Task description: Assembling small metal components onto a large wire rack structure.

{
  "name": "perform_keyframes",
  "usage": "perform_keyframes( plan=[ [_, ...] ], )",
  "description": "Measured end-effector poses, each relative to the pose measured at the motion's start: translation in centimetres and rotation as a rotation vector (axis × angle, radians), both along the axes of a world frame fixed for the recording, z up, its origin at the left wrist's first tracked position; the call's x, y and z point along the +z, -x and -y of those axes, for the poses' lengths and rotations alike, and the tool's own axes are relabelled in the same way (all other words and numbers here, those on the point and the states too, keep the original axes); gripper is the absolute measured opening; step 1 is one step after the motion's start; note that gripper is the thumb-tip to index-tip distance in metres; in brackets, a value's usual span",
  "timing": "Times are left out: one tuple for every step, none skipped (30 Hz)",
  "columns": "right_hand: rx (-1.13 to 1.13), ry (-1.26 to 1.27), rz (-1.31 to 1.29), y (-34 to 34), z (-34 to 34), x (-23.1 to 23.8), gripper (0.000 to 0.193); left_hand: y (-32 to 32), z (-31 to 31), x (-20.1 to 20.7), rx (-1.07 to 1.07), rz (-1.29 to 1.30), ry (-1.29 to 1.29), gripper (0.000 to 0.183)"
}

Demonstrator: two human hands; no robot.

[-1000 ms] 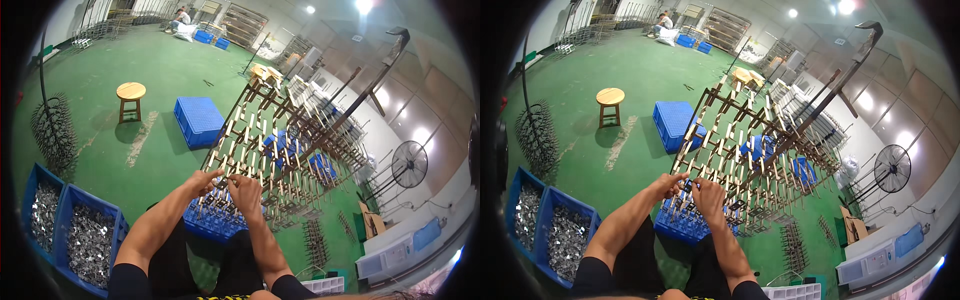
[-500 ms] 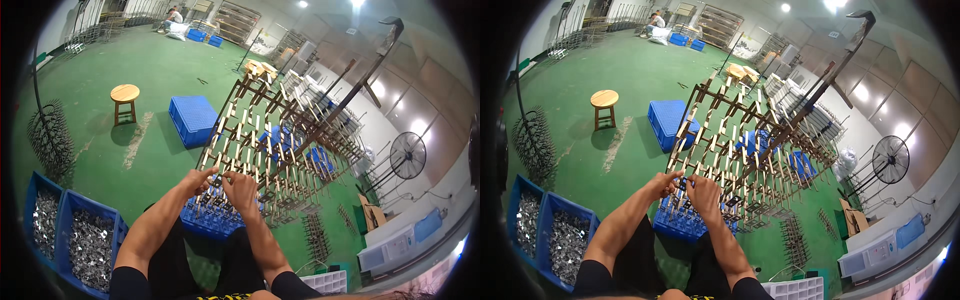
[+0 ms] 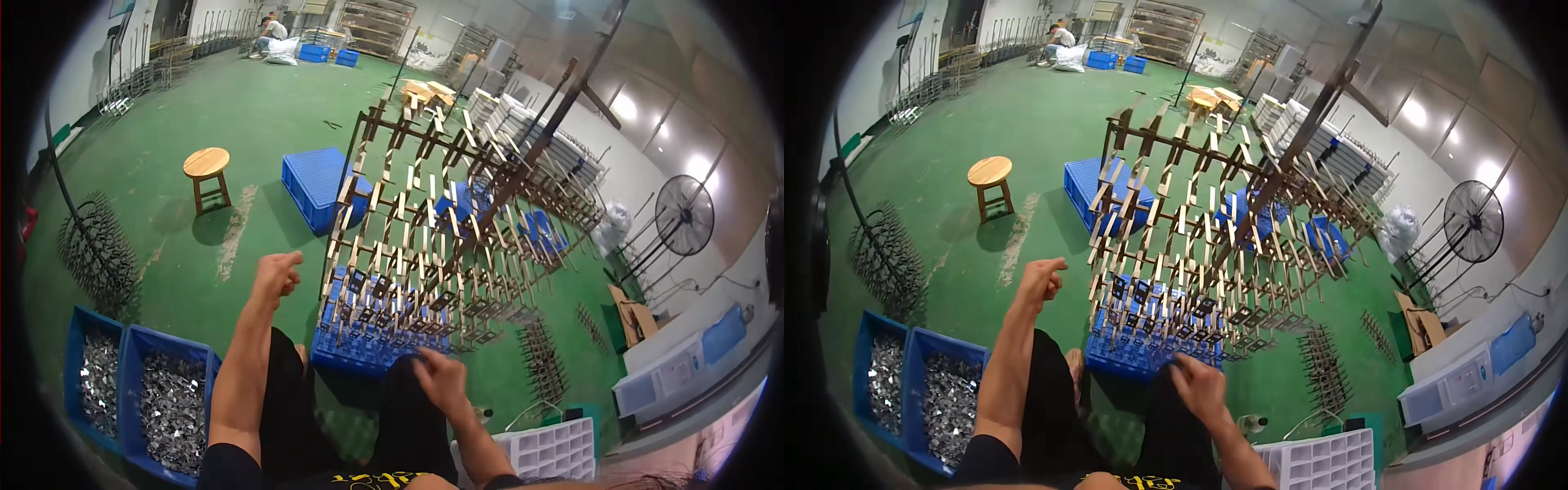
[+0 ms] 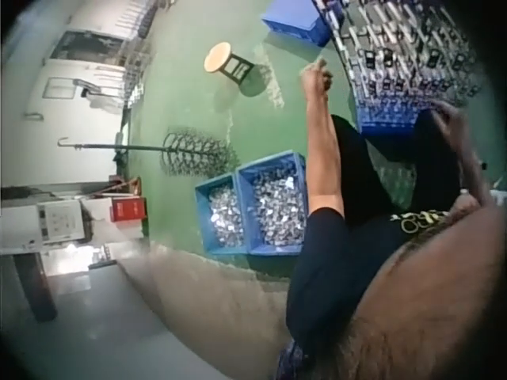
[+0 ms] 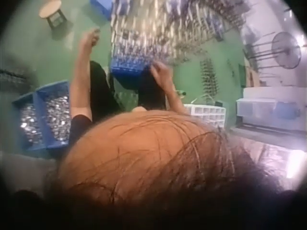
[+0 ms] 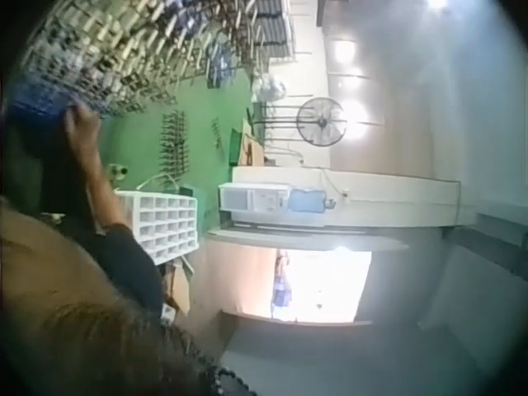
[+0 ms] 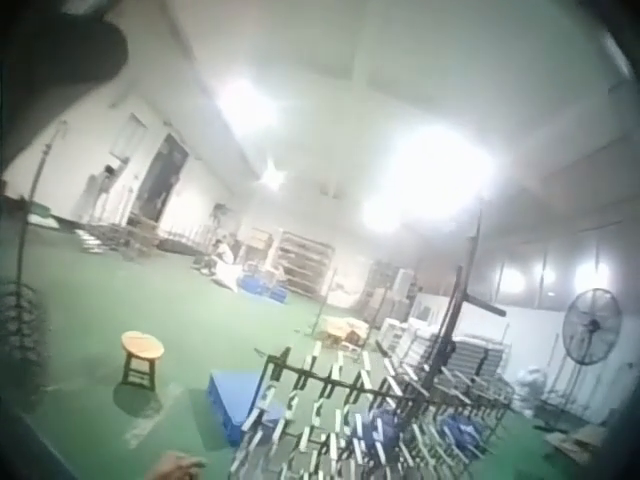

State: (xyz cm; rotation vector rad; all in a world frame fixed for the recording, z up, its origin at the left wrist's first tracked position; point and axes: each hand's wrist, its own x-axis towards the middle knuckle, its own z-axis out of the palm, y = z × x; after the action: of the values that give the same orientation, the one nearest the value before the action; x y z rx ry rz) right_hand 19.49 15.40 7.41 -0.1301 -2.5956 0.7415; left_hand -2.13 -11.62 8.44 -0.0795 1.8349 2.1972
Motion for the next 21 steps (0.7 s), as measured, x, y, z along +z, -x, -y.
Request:
perform_keyframes(
  plan=[
    [-0.070,0.034,0.014,-2.1,-2.0,-0.9,0.022,0.3,-0.5,0.1,0.058,0.001,-0.043,0.033],
    [-0.174,0.092,0.073,-4.5,-4.0,-1.7,0.020,0.5,-0.8,0.0,0.033,-0.002,-0.029,0.033],
    [-0.291,0.154,0.130,-6.6,-5.8,-2.2,0.018,0.5,-1.5,-0.1,0.087,0.016,-0.060,0.032],
    [-0.361,0.170,0.123,-8.2,-7.4,-2.5,0.018,0.9,-2.8,-0.5,0.108,0.038,-0.092,0.031],
    [-0.435,0.194,0.110,-10.0,-9.2,-3.0,0.017,1.5,-3.0,-1.3,0.169,-0.075,-0.016,0.027],
    [-0.552,0.213,0.104,-13.4,-10.5,-3.7,0.017,1.1,-4.2,-1.7,0.251,-0.181,-0.072,0.025],
    [-0.611,0.172,0.097,-15.7,-11.6,-3.8,0.018,1.4,-3.9,-3.4,0.246,-0.461,-0.134,0.023],
    [-0.658,0.135,0.092,-16.8,-12.7,-3.8,0.019,-0.5,-4.3,-1.2,0.339,-0.719,0.097,0.024],
    [-0.752,0.075,0.117,-18.3,-13.7,-3.7,0.020,-0.7,-4.6,-1.1,0.358,-0.721,0.140,0.024],
    [-0.845,0.018,0.151,-20.3,-14.5,-3.6,0.021,0.3,-3.7,-3.3,0.270,-0.803,0.105,0.025],
    [-0.910,0.016,0.193,-21.9,-15.3,-3.7,0.020,-1.8,-4.2,-2.1,0.255,-0.763,0.213,0.028],
    [-0.967,0.017,0.223,-24.0,-16.4,-4.0,0.020,-2.5,-5.0,-2.4,0.189,-0.909,0.351,0.029],
    [-1.048,0.020,0.222,-27.1,-16.8,-4.4,0.020,-3.0,-6.2,-3.2,0.136,-1.057,0.485,0.031],
    [-1.148,-0.013,0.259,-30.0,-17.4,-5.1,0.019,-3.8,-8.0,-4.0,0.085,-1.073,0.447,0.031],
    [-1.235,-0.045,0.298,-32.7,-17.9,-5.7,0.019,-4.5,-9.6,-4.7,-0.073,-1.152,0.413,0.032],
    [-1.306,-0.072,0.341,-34.9,-18.6,-6.8,0.018,-5.2,-10.9,-5.2,-0.222,-1.228,0.390,0.034],
    [-1.340,-0.068,0.339,-37.2,-19.3,-7.4,0.018,-5.7,-12.4,-5.1,-0.248,-1.238,0.367,0.034],
    [-1.421,-0.045,0.401,-39.3,-20.2,-7.9,0.018,-6.1,-13.7,-5.0,-0.330,-1.282,0.412,0.034],
    [-1.493,-0.012,0.462,-41.0,-20.7,-9.1,0.018,-6.4,-14.6,-5.1,-0.410,-1.331,0.468,0.034],
    [-1.553,0.023,0.525,-41.8,-21.0,-10.0,0.017,-6.6,-15.2,-5.1,-0.484,-1.376,0.532,0.034],
    [-1.558,0.036,0.524,-42.5,-21.8,-10.7,0.017,-6.8,-16.1,-5.1,-0.492,-1.386,0.535,0.034]
  ],
)
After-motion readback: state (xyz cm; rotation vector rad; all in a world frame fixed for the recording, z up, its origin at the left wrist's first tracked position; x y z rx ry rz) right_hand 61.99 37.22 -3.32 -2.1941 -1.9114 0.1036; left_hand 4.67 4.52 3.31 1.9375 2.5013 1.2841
